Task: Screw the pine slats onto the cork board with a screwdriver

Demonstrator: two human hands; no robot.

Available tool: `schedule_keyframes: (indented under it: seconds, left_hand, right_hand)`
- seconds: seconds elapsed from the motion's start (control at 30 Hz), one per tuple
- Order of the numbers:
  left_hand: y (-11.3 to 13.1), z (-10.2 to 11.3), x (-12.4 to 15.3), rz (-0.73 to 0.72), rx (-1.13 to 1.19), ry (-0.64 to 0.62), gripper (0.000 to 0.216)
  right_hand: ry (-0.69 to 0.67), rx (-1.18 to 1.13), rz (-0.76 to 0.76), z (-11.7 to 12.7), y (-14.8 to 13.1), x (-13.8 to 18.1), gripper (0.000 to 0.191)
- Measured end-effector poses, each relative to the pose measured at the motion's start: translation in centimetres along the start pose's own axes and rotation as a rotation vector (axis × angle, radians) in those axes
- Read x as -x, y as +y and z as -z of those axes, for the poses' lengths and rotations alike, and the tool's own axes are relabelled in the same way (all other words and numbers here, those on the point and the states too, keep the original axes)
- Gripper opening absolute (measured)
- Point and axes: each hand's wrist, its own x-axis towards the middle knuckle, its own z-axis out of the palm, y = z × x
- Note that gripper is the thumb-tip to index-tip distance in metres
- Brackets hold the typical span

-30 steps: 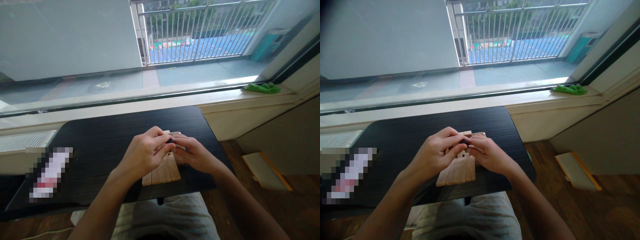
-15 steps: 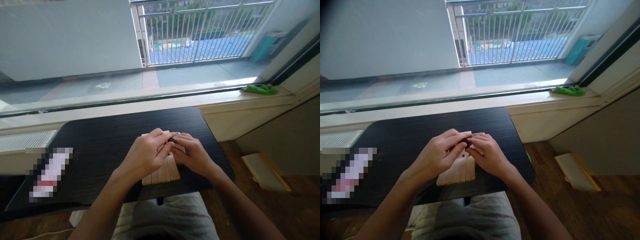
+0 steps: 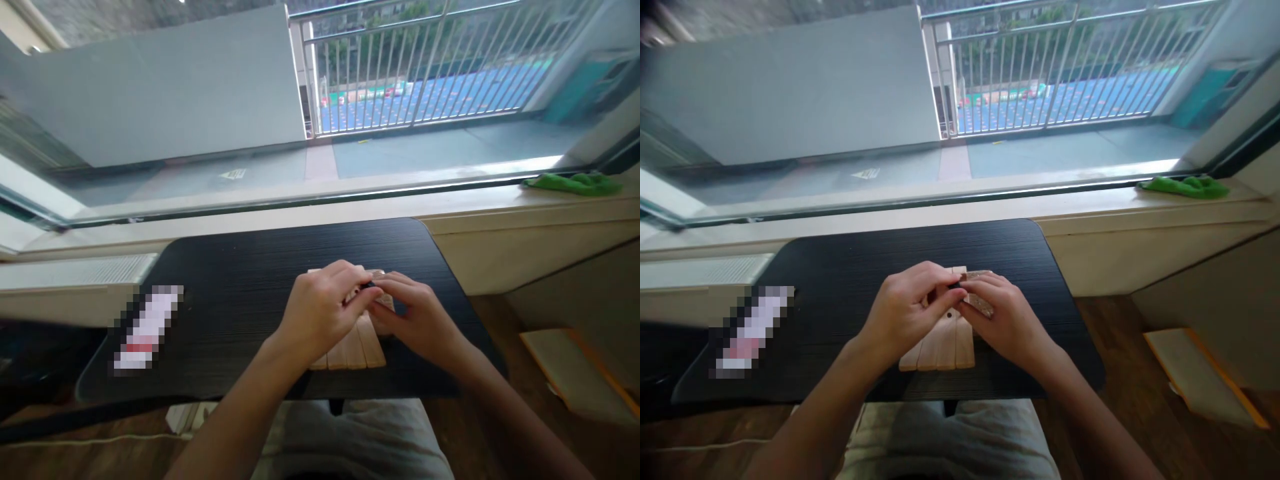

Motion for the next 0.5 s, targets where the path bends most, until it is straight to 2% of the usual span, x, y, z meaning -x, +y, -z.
schedule_keyframes:
  seconds: [0.1, 0.3, 0.5]
  left_hand:
    - [0.32, -0.5, 0.24, -0.019, 0.005, 0.001, 0.015]
    - [0.31, -1.03, 0.37, -0.025, 0.018, 0.02, 0.019]
    - [-0.14, -0.74, 0.36, -0.024, 0.024, 0.014, 0.02]
  right_hand:
    - [-0.074, -0.08, -0.02, 0.5, 0.15, 0.02, 0.021]
    - [-0.164, -0.171, -0.017, 1.11, 0.36, -0.08, 0.02]
    - [-0.137, -0.137, -0.026, 0.76, 0.46, -0.21, 0.014]
